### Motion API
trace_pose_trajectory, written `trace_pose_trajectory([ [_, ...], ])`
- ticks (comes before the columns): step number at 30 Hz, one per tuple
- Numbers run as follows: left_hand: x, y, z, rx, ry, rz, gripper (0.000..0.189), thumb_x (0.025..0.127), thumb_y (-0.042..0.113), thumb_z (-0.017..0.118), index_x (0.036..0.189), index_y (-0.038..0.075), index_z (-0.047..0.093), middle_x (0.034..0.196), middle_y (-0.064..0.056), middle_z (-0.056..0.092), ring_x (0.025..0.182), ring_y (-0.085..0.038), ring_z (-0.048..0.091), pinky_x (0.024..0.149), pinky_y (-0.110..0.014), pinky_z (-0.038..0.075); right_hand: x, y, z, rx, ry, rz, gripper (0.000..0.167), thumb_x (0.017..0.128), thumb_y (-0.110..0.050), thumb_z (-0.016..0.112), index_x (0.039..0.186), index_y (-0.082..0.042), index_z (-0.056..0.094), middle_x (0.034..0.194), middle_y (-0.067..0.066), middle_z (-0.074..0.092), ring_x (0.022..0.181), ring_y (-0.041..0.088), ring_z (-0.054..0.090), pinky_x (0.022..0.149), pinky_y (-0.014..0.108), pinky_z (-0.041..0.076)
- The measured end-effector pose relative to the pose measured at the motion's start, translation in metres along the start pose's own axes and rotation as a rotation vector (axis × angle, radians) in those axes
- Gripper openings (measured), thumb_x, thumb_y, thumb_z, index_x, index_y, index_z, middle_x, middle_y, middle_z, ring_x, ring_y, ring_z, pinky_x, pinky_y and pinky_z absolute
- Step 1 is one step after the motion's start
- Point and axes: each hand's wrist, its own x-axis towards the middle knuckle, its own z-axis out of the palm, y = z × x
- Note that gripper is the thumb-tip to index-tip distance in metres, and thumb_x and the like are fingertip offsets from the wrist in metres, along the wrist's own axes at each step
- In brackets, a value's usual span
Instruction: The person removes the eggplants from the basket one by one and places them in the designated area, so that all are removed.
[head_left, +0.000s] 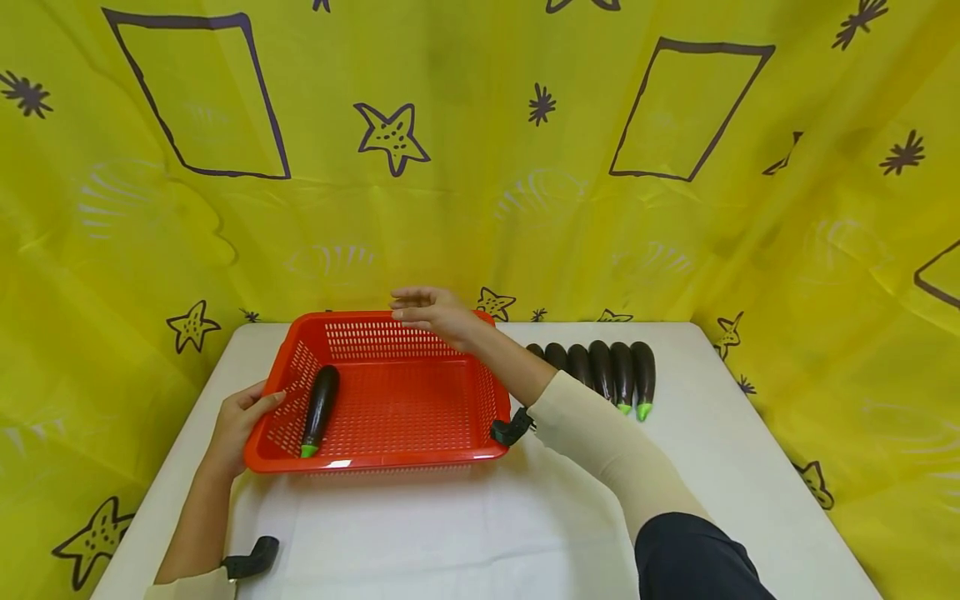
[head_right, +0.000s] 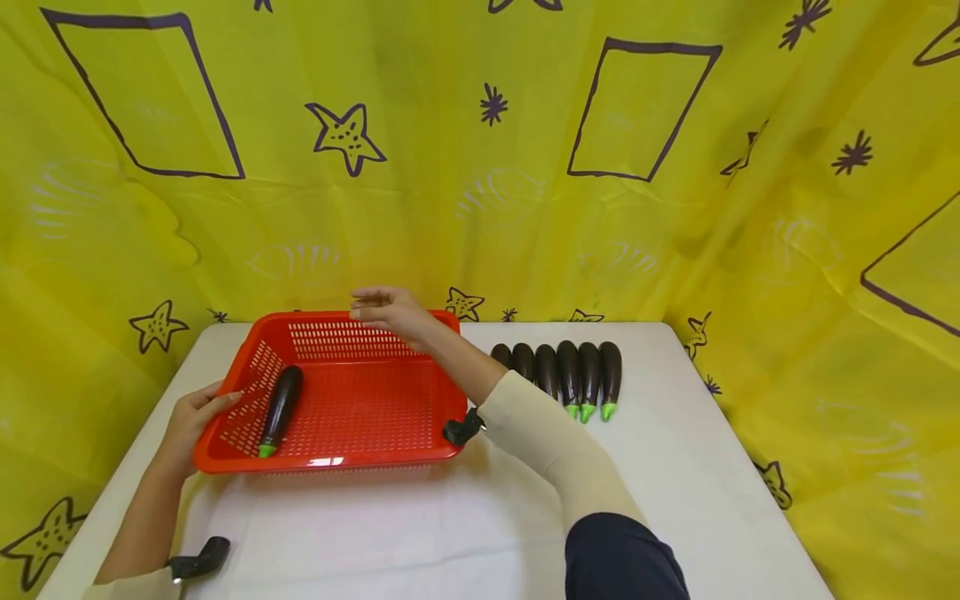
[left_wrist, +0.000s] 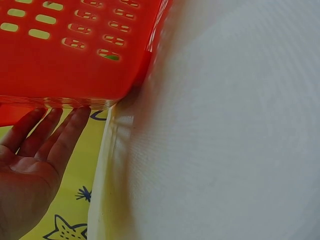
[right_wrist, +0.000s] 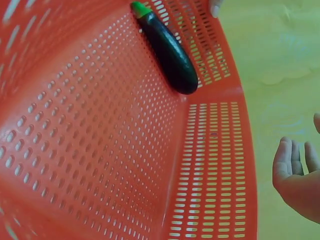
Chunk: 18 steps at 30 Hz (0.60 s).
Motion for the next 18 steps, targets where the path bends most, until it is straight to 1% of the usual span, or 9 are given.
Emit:
trace_pose_trajectory([
  [1, 0.0, 0.0, 0.0, 0.003, 0.0, -0.001, 0.024, 0.107, 0.008, 0.058, 0.123, 0.018, 0.073, 0.102, 0.004, 0.074, 0.085, -0.013, 0.075, 0.071, -0.03, 0.064, 0.001, 0.0, 0.0, -0.02, -0.009, 0.001, 0.05, 0.103, 0.006, 0.06, 0.151, 0.01, 0.045, 0.152, 0.031, 0.047, 0.137, 0.04, 0.052, 0.114, 0.045, 0.045],
  [4, 0.0, 0.001, -0.001, 0.01, 0.001, -0.004, 0.025, 0.108, 0.009, 0.057, 0.127, 0.015, 0.071, 0.103, 0.005, 0.074, 0.085, -0.013, 0.075, 0.071, -0.029, 0.063, 0.005, 0.003, 0.001, -0.079, -0.05, -0.002, 0.051, 0.103, 0.006, 0.061, 0.151, 0.01, 0.045, 0.153, 0.032, 0.046, 0.135, 0.039, 0.054, 0.117, 0.051, 0.04],
  [6, 0.0, 0.001, -0.001, 0.018, 0.003, -0.007, 0.025, 0.108, 0.01, 0.057, 0.129, 0.014, 0.07, 0.103, 0.005, 0.074, 0.086, -0.012, 0.075, 0.071, -0.029, 0.063, 0.009, 0.005, 0.001, -0.108, -0.07, 0.001, 0.051, 0.103, 0.006, 0.061, 0.151, 0.01, 0.045, 0.153, 0.032, 0.046, 0.135, 0.037, 0.055, 0.118, 0.052, 0.039],
  [13, 0.0, 0.001, -0.002, 0.017, 0.002, -0.013, 0.025, 0.108, 0.009, 0.057, 0.128, 0.014, 0.071, 0.104, 0.006, 0.074, 0.086, -0.012, 0.075, 0.072, -0.029, 0.063, 0.018, 0.012, 0.008, -0.132, -0.081, 0.038, 0.05, 0.102, 0.007, 0.061, 0.15, 0.007, 0.049, 0.148, 0.027, 0.053, 0.134, 0.037, 0.055, 0.114, 0.048, 0.045],
  [15, 0.0, 0.001, -0.002, 0.019, 0.002, -0.014, 0.026, 0.108, 0.01, 0.057, 0.131, 0.012, 0.07, 0.104, 0.006, 0.074, 0.086, -0.012, 0.075, 0.072, -0.029, 0.063, 0.02, 0.013, 0.011, -0.143, -0.088, 0.045, 0.05, 0.102, 0.006, 0.062, 0.151, 0.006, 0.049, 0.148, 0.026, 0.053, 0.134, 0.037, 0.055, 0.112, 0.047, 0.047],
  [18, 0.001, 0.001, -0.001, 0.029, 0.001, -0.019, 0.032, 0.108, 0.01, 0.057, 0.139, 0.001, 0.063, 0.105, 0.006, 0.074, 0.087, -0.012, 0.075, 0.072, -0.029, 0.063, 0.024, 0.015, 0.015, -0.137, -0.099, 0.054, 0.051, 0.102, 0.006, 0.062, 0.151, 0.006, 0.048, 0.149, 0.026, 0.052, 0.133, 0.038, 0.055, 0.114, 0.05, 0.045],
])
